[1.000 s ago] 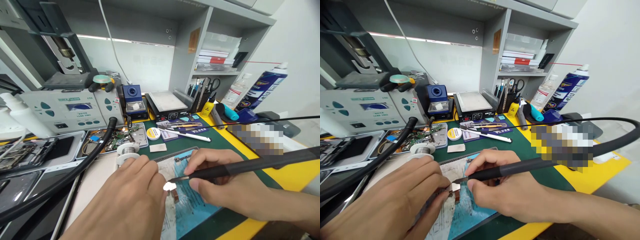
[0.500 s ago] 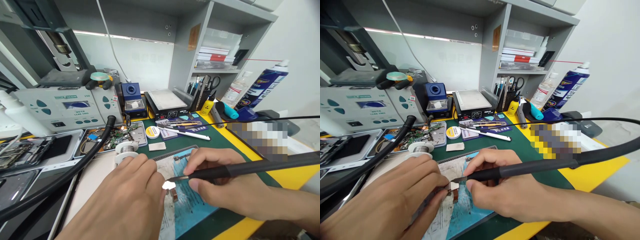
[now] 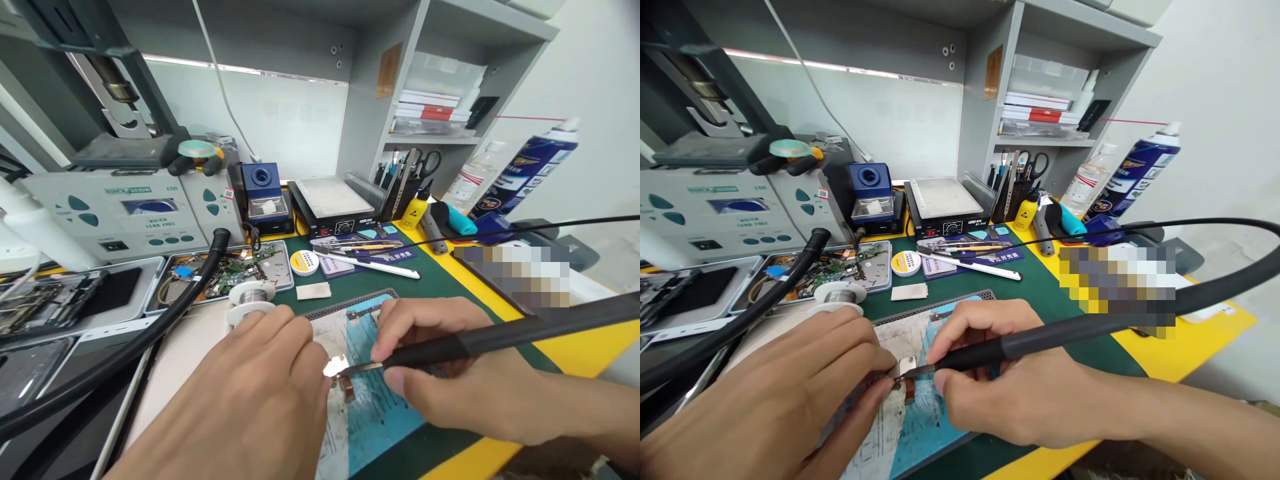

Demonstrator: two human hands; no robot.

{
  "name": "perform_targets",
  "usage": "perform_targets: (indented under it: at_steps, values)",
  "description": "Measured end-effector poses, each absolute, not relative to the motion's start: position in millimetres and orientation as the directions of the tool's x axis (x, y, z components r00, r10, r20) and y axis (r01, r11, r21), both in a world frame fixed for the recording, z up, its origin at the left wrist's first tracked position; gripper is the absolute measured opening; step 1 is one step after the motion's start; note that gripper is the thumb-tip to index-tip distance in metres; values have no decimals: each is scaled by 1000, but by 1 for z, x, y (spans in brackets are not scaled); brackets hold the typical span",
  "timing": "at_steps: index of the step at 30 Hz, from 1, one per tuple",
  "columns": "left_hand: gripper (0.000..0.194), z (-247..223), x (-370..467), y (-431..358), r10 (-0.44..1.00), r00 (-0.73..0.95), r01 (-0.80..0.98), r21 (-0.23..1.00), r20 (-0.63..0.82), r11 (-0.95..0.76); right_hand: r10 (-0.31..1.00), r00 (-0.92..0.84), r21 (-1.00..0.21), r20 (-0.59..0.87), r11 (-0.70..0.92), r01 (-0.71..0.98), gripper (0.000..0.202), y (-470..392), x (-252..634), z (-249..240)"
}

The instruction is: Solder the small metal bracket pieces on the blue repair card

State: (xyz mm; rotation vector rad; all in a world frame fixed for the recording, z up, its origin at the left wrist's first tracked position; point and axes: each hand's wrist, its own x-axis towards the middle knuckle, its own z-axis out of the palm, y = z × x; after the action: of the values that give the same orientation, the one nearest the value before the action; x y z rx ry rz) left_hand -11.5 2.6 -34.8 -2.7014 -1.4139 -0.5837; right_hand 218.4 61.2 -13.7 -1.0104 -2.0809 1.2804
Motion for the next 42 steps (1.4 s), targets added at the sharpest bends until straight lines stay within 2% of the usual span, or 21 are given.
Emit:
perform_targets:
  at_steps: [14, 21, 28, 42]
  values:
    - [16, -28, -10, 3, 794, 518, 799, 151, 319, -582, 800, -601, -909, 9, 256, 328, 12, 61, 218, -11]
    - [19, -31, -10, 4, 775, 538, 797, 99, 333, -596, 799, -600, -911, 34, 272, 311, 16, 64, 219, -15]
    - [22, -30, -11, 4, 765, 545, 800, 61, 342, -597, 812, -584, -931, 5, 217, 294, 14, 65, 219, -14]
    - [20, -35, -13, 4, 772, 542, 796, 89, 333, -598, 823, -568, -935, -8, 195, 296, 17, 66, 220, -12]
